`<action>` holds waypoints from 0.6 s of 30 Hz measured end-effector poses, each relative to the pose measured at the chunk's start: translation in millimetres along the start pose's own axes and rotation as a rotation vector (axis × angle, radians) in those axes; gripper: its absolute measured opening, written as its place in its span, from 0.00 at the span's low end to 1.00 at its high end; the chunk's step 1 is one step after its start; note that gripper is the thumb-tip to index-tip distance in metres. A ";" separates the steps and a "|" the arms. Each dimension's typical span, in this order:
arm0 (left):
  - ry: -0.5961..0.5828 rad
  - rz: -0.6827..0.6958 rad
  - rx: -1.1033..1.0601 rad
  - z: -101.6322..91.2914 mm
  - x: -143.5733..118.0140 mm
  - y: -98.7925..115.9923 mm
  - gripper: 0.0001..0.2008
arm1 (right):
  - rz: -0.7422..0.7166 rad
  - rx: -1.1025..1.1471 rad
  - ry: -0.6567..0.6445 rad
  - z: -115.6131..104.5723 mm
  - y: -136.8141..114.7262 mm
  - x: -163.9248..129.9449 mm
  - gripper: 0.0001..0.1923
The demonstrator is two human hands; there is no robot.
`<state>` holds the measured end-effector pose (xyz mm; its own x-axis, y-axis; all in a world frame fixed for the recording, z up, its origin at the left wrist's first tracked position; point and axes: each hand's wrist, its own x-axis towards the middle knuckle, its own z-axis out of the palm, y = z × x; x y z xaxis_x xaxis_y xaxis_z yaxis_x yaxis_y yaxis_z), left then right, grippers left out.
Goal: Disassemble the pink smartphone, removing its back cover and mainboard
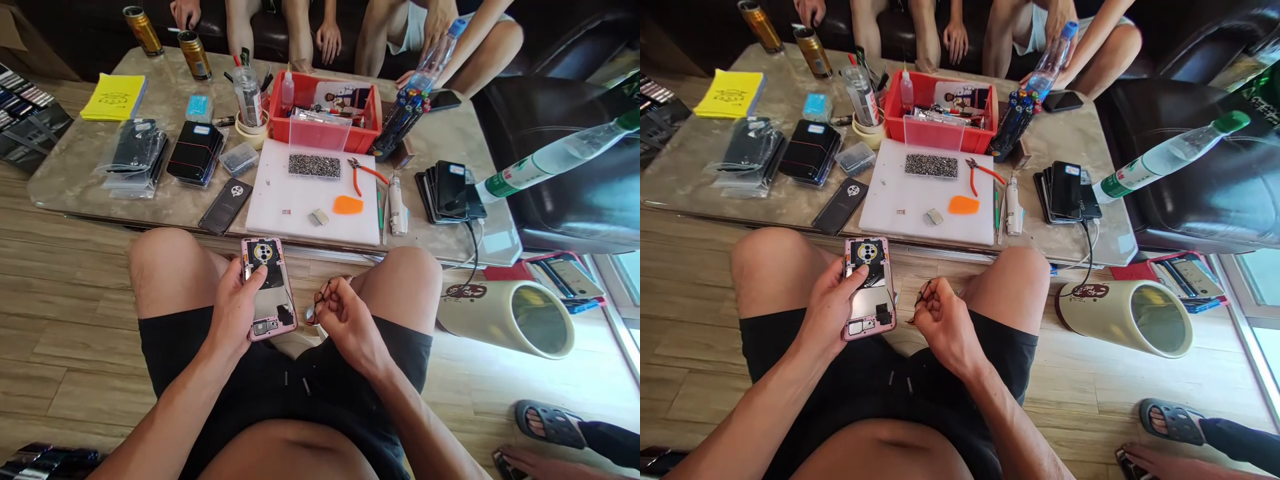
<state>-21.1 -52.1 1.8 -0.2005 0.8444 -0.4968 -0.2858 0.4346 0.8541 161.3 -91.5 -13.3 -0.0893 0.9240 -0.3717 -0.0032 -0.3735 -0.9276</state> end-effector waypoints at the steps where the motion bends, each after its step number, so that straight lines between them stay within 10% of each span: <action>1: -0.005 -0.015 -0.024 -0.4 -0.5 -0.4 0.20 | -0.002 0.062 -0.008 0.6 -0.6 0.3 0.10; 18: -0.077 -0.250 -0.138 0.2 -5.8 13.8 0.25 | 0.077 0.661 0.087 -6.5 3.9 22.0 0.14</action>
<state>-23.6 -51.0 16.4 -0.0376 0.7401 -0.6714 -0.4428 0.5900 0.6752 165.8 -72.0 -25.3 -0.0331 0.8857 -0.4631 -0.6118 -0.3844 -0.6913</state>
